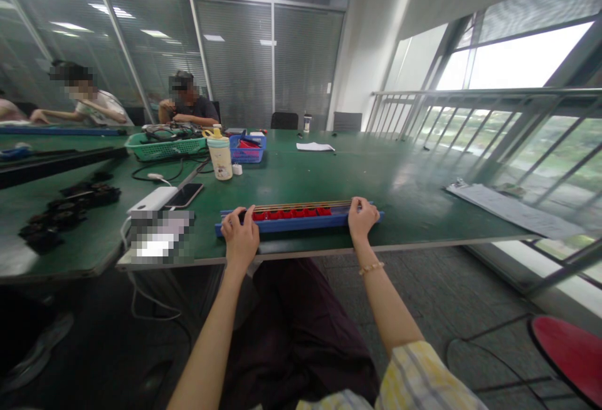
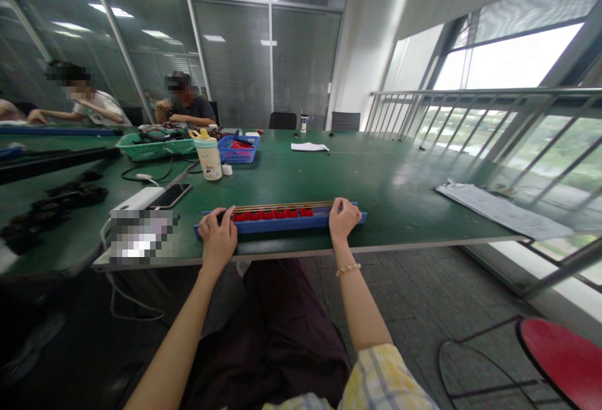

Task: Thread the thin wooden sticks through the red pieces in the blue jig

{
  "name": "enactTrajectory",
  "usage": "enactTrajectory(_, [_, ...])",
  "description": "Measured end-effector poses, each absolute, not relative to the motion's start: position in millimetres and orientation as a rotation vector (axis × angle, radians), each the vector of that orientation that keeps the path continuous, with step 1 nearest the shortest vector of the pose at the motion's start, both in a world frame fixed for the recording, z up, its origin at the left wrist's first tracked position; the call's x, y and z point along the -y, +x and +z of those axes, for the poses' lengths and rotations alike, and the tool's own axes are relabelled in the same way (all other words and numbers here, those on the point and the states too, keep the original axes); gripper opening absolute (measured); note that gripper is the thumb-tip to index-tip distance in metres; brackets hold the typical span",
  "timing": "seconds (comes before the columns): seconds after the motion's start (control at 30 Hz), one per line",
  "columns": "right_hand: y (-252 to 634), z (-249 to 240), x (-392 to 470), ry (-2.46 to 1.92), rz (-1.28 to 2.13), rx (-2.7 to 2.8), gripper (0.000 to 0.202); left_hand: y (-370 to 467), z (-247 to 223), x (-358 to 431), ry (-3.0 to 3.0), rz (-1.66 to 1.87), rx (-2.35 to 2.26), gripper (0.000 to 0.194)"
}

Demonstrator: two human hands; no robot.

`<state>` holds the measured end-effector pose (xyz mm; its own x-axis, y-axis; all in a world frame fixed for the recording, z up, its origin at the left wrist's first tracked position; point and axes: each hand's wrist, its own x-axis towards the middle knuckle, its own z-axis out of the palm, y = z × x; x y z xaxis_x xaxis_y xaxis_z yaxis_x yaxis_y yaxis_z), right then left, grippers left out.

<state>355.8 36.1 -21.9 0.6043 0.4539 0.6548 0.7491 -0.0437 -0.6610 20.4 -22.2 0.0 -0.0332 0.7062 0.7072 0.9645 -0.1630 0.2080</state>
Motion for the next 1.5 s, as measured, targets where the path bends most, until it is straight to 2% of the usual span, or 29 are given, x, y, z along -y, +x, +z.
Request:
enactTrajectory(0.27, [357.8,-21.1,-35.2,-1.653,-0.286,0.985,0.047,20.1,1.1,22.6,-1.887,-1.073,1.744,0.043])
enactTrajectory(0.73, [359.3,-21.9,-36.2,-1.598,-0.294,0.949,0.042,19.7,2.1,25.1,-1.904,-1.058,1.766,0.044])
enactTrajectory(1.13, [359.8,-22.3,-37.9,-1.588,-0.311,0.912,0.047,18.8,1.7,25.6,-1.919,-1.054,1.759,0.045])
enactTrajectory(1.5, [360.9,-23.5,-38.3,-1.545,-0.273,0.906,0.049,17.6,17.3,5.1,-1.896,-1.04,1.803,0.036])
